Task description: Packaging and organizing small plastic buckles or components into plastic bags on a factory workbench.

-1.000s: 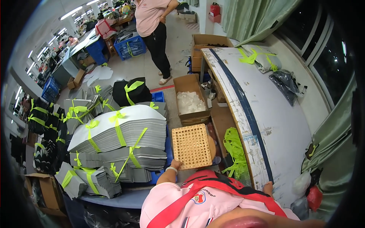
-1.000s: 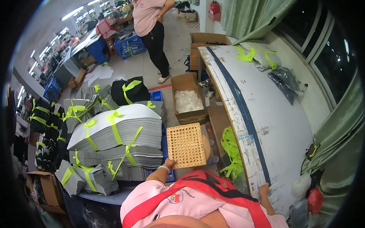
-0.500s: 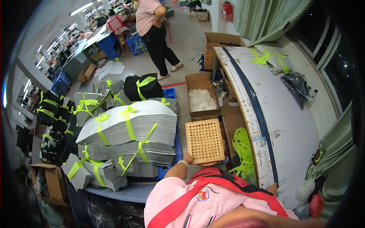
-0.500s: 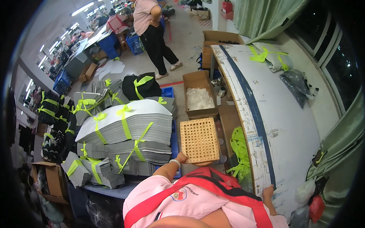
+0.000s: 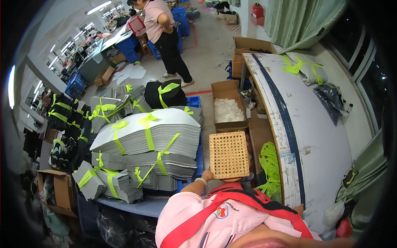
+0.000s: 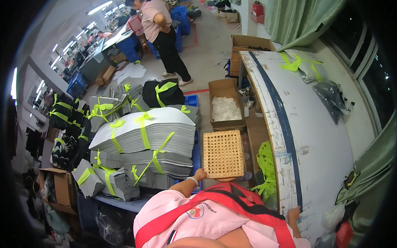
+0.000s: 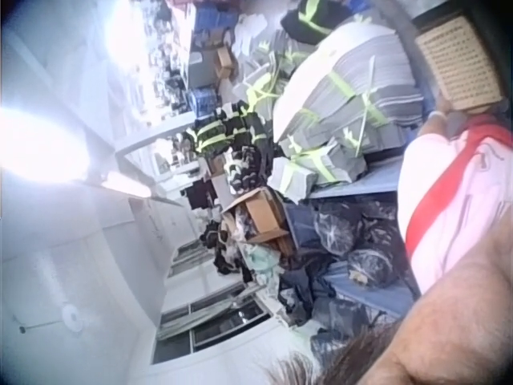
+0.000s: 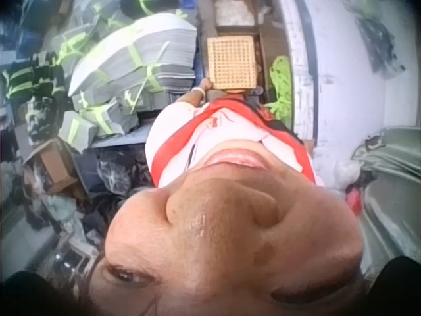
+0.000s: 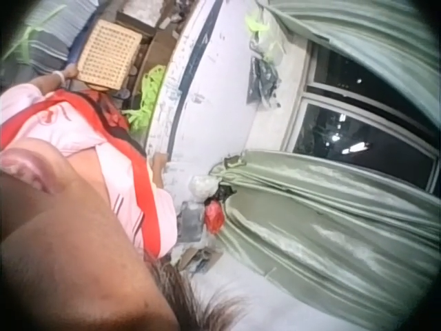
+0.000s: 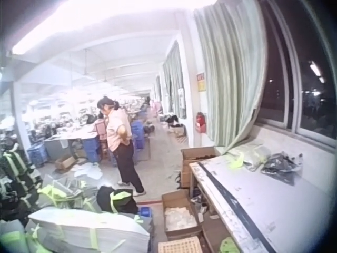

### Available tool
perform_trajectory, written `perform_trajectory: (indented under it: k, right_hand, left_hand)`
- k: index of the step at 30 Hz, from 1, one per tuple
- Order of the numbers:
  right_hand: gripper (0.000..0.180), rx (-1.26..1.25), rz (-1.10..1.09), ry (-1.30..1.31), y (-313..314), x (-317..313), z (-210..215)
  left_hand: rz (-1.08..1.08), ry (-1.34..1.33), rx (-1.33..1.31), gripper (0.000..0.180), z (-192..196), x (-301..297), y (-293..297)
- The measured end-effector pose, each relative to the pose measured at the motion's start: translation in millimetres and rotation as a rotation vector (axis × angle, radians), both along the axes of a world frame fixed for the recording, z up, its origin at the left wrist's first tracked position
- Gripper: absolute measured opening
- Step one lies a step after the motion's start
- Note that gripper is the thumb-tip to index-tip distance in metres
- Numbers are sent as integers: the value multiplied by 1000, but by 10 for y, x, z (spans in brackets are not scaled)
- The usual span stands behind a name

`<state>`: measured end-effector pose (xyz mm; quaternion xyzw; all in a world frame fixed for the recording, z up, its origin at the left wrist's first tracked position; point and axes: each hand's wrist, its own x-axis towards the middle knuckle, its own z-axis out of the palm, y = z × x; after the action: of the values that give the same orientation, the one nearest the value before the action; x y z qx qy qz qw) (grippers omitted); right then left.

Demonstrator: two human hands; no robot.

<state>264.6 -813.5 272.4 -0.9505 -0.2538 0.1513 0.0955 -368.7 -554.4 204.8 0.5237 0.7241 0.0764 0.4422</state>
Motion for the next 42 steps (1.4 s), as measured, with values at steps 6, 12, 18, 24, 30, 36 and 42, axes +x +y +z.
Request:
perform_trajectory:
  k: [6,12,18,24,30,36,42]
  right_hand:
    - [36,-48,48,-18,351,-172,177]
    - [35,-88,62,-46,560,-347,502]
    - [35,-139,37,-55,382,-292,722]
    - [34,-205,8,-66,104,-417,879]
    - [36,-261,17,-61,312,-851,1135]
    - [39,-234,-4,-146,201,-678,856]
    - [39,-237,-1,-138,202,-623,744]
  left_hand:
    - [26,33,110,29,56,-20,-108]
    - [82,26,94,26,187,-5,-108]
    - [84,41,131,25,185,-22,-100]
    - [110,43,158,25,226,12,-61]
    - [108,75,109,25,132,-38,-48]
    - [19,189,107,25,-21,-34,74]
    - [-93,188,109,23,47,-59,37]
